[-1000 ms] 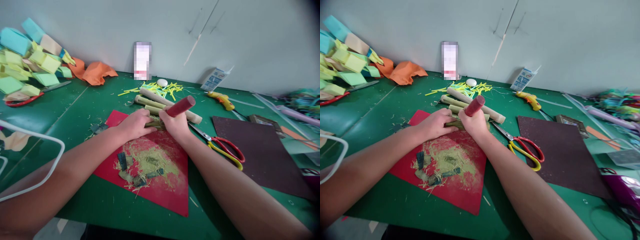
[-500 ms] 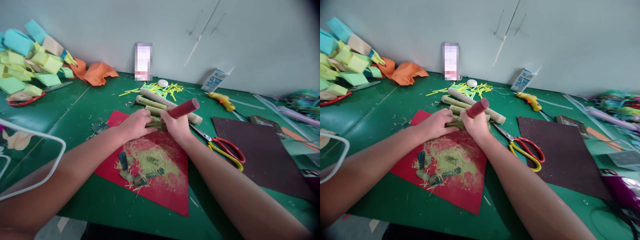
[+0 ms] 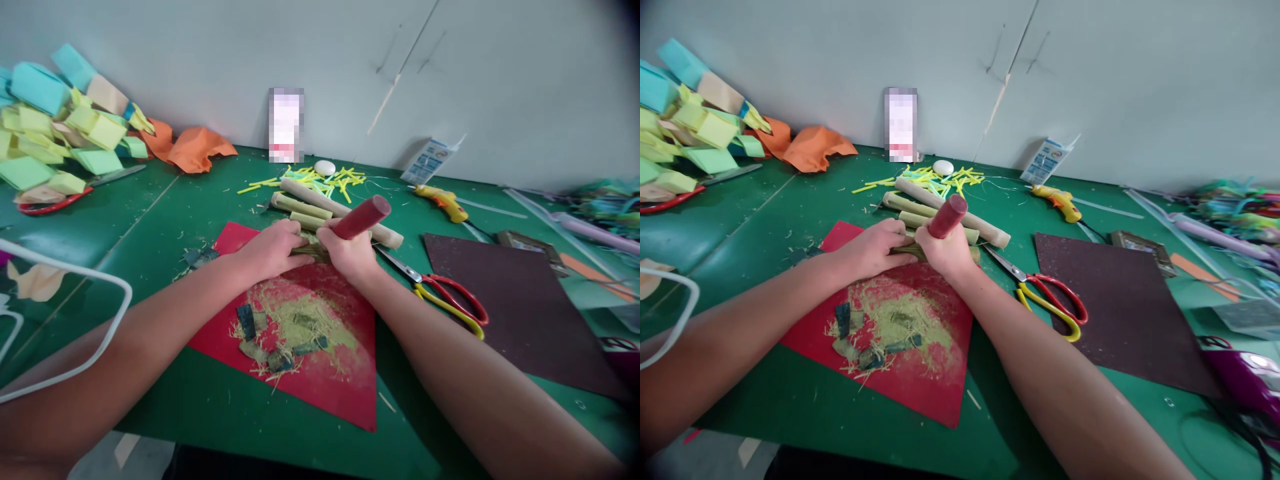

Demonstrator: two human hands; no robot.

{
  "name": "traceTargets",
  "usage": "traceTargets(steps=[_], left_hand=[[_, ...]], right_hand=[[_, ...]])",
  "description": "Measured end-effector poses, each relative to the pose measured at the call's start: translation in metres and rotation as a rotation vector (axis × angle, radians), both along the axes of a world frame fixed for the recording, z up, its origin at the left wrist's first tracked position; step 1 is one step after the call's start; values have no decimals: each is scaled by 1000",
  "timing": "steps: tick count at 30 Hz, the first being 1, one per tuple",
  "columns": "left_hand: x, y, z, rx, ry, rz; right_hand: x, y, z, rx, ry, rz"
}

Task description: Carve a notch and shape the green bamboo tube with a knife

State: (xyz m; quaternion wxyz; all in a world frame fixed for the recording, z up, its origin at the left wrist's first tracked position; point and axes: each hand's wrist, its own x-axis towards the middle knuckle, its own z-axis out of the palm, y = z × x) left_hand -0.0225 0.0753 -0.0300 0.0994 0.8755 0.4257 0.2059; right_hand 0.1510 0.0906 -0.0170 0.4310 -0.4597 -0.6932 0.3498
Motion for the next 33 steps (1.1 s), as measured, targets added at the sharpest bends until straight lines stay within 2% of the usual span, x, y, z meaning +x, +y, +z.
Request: traceTargets(steps=[6, 12, 18, 24, 29, 33], left_hand=[[1, -1, 2, -51, 2, 29], [2, -1, 3, -42, 13, 41], [2, -1, 1, -28, 24, 34], [2, -3, 3, -15, 36, 35], [2, -3, 4, -24, 27, 28], [2, -5, 4, -13, -6, 21]], right_hand=[[5, 3, -1, 59, 58, -113], [3, 7, -3, 40, 12, -75], [-2, 3, 1, -16, -41, -99], [-1, -5, 4, -79, 21, -50], [1, -3, 0, 25, 80, -108], [2, 0, 1, 16, 83, -135]])
